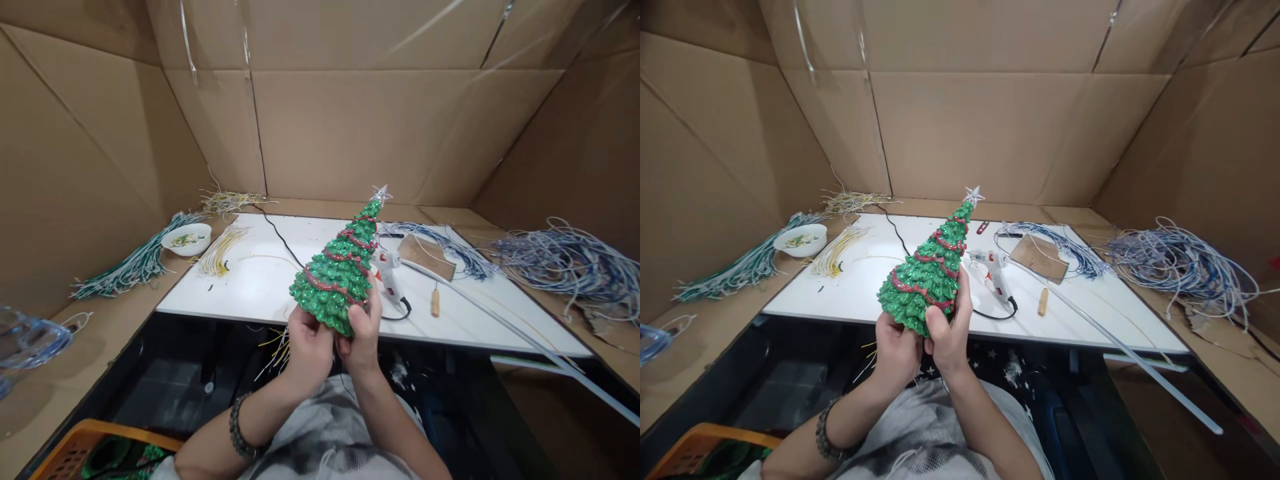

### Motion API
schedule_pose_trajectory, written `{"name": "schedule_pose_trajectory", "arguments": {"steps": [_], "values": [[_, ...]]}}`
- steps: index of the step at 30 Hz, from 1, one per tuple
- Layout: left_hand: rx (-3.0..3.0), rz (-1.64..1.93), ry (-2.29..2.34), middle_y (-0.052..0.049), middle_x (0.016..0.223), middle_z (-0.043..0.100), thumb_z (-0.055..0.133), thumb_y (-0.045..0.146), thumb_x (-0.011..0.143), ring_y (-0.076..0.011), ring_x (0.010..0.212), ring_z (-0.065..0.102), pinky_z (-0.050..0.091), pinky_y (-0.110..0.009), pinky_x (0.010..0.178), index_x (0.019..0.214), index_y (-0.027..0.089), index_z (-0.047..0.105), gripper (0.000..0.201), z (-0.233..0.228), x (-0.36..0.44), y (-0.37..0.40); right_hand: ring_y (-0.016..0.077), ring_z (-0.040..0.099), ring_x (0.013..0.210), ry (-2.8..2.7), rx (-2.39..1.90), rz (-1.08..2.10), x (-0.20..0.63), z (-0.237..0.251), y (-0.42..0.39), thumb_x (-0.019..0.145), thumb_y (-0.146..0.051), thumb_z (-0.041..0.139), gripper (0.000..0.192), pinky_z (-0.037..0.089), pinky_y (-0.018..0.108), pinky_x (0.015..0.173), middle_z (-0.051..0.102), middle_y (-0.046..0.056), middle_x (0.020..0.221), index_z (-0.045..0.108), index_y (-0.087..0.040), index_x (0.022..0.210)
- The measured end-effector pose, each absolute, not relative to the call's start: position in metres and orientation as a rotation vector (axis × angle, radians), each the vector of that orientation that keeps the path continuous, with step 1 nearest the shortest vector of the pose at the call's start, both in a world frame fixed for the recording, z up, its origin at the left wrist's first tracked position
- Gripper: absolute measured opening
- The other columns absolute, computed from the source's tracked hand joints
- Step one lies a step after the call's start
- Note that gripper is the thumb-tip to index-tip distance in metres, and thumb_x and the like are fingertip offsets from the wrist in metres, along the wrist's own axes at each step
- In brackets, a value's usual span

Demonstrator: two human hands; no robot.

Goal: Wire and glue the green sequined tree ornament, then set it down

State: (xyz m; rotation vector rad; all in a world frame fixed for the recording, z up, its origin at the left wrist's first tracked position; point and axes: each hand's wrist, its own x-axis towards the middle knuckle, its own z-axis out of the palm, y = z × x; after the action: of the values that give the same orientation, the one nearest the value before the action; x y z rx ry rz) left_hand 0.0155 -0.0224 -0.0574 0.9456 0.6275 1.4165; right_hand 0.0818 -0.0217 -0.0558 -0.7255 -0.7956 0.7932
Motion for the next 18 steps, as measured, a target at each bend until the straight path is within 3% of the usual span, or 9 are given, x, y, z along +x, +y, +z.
{"name": "schedule_pose_trajectory", "arguments": {"steps": [7,18], "values": [[0.974,1.392,0.583,0.005,0.044,0.056,0.082,0.037,0.081,-0.0125,0.034,0.054,0.046,-0.023,0.039,0.074,0.021,0.064,0.025,-0.061,0.016,-0.022,0.0008,0.029,0.029,-0.71,-0.676,0.965,0.082,-0.047,-0.026,0.076,-0.05,0.081,0.068,0.024,0.015,0.024,0.061,-0.007,0.074,0.052,-0.027,0.134],[0.856,1.36,0.709,0.006,0.042,0.052,0.088,0.041,0.074,-0.0135,0.035,0.052,0.042,-0.024,0.037,0.069,0.025,0.063,0.03,-0.046,0.021,-0.024,-0.0012,0.03,0.031,-0.618,-0.646,1.034,0.078,-0.043,-0.024,0.074,-0.046,0.083,0.078,0.026,0.012,0.023,0.066,-0.004,0.086,0.048,-0.03,0.142]]}}
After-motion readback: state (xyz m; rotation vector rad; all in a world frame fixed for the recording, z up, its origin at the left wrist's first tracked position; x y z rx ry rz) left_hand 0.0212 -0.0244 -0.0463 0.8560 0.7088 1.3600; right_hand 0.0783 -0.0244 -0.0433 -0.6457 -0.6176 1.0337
